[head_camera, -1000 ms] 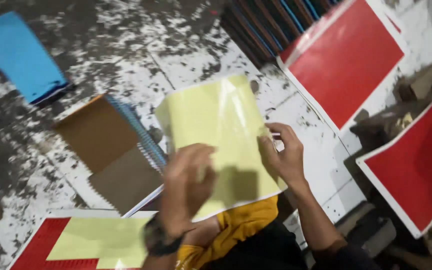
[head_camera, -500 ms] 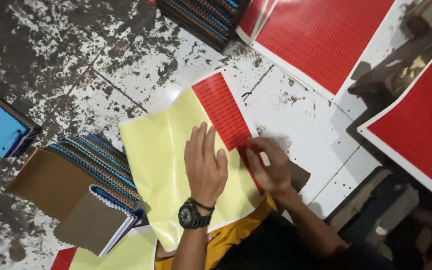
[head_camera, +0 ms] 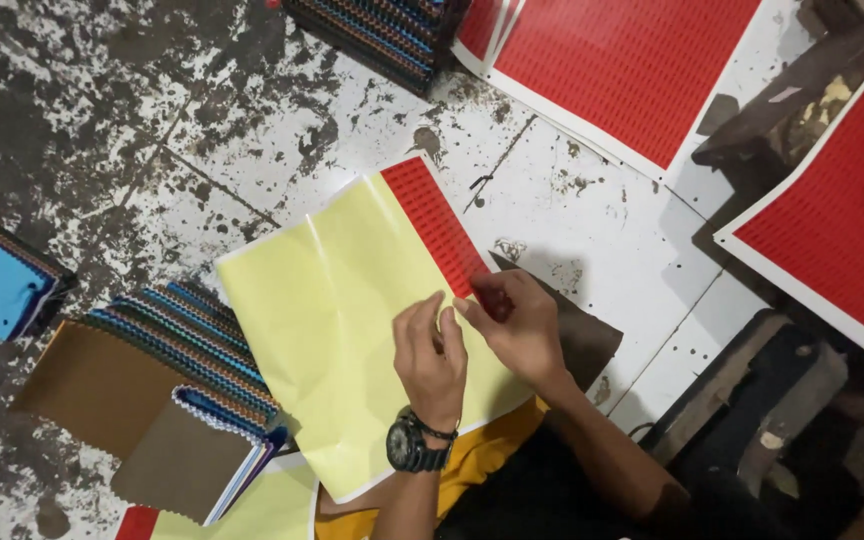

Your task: The person assembles spiral-bound notebooks by hand, peeling red adhesive strips from a yellow backing sheet and applying them to the spines of various colored notebooks. They handle blue, purple, brown, and orange notebooks, stacking them as they work.

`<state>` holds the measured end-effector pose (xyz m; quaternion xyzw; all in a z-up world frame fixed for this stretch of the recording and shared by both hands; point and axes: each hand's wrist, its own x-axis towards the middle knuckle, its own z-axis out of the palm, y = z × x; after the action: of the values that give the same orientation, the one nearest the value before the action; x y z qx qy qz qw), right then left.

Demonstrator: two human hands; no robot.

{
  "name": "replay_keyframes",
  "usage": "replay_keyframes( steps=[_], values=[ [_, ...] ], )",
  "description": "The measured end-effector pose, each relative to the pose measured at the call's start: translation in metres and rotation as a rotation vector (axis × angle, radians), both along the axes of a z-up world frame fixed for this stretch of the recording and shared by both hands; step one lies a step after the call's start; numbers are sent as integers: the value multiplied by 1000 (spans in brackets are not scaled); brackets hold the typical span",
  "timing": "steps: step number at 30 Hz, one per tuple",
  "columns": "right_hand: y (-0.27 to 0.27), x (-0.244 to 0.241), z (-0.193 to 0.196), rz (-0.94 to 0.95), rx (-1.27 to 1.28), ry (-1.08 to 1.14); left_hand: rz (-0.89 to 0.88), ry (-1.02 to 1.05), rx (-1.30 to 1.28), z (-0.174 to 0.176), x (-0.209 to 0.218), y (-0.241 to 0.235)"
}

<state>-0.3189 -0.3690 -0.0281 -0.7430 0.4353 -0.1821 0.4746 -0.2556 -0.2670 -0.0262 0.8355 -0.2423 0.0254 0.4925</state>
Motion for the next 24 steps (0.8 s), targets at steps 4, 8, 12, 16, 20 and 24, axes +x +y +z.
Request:
replay_keyframes(
  steps=[4,8,12,16,20,24],
  values=[
    [7,5,10,-51,47,-20,-36,229,-47,-6,-8,8],
    [18,7,8,-85,-139,-115,-66,443,-153,2,-4,12],
    [23,6,15,-95,-169,-233,-63,563,-169,21,2,11],
    [16,-7,5,-98,70,-219,-75,568,-185,18,2,11],
    [14,-11,12,-64,255,-299,-93,623,-196,27,5,8],
    [8,-16,11,13,352,-283,-71,692,-188,22,6,9]
  ],
)
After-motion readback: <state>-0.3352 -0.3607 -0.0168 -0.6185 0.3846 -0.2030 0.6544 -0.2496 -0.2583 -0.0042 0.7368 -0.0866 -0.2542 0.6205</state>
